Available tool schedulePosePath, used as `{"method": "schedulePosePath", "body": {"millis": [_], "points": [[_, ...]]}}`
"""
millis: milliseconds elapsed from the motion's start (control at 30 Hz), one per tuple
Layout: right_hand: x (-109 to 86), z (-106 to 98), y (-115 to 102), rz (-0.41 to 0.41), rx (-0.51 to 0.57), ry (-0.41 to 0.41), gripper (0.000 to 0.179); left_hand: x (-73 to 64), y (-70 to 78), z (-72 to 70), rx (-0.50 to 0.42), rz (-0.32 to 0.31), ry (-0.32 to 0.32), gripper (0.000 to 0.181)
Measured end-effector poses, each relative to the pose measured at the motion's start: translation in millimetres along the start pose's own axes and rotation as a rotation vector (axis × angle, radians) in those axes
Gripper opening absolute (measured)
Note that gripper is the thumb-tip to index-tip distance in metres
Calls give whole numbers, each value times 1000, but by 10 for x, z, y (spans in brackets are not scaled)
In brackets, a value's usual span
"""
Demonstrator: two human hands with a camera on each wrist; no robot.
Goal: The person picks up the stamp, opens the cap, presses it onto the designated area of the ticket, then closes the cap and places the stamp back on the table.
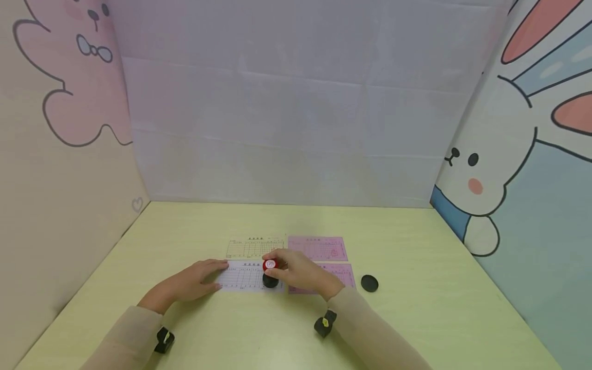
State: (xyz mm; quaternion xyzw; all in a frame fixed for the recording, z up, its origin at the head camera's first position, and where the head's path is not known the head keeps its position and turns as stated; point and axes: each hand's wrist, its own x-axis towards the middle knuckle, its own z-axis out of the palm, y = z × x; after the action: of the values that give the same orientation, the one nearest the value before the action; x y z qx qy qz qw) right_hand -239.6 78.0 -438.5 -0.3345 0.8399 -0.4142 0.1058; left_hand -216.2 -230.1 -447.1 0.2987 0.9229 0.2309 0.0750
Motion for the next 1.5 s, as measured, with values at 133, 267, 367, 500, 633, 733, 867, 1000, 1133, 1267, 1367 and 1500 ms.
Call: {"method": "schedulePosePath", "body": {"millis": [133,267,367,500,633,733,867,1000,1133,1267,1367,1500], "points": [[2,5,6,-5,-5,-1,35,0,6,0,-2,-3,-3,53],[3,-1,1,-10,-9,-6,34,1,15,-4,-3,-5,-4,53],[3,-8,-3,-10,-9,-10,34,1,23,-11,-3,-5,-5,53],[9,-12,-4,-12,-8,-12,35,0,34,-18,0,-6,-4,53],[11,-12,-9,-16,-5,-13,34,-3,21,-9,-3,-9,-4,53],[9,-9,-6,-22,0,-14,33,-5,10,0,-5,-8,-4,53],[9,-7,-3,-28,-1,-15,32,-8,8,6,-6,-5,-4,53],[9,-10,-7,-27,-8,-17,32,-7,1,9,-6,-5,-3,53],[9,-14,-9,-28,-12,-18,32,-6,4,9,-4,-7,-2,53],[6,-20,-13,-27,-7,-17,31,-6,19,2,-1,-6,0,53],[6,-24,-11,-27,-9,-16,32,-6,33,-8,-3,-7,1,53],[9,-30,-6,-28,-13,-17,34,-2,38,-18,-2,-10,0,53]]}}
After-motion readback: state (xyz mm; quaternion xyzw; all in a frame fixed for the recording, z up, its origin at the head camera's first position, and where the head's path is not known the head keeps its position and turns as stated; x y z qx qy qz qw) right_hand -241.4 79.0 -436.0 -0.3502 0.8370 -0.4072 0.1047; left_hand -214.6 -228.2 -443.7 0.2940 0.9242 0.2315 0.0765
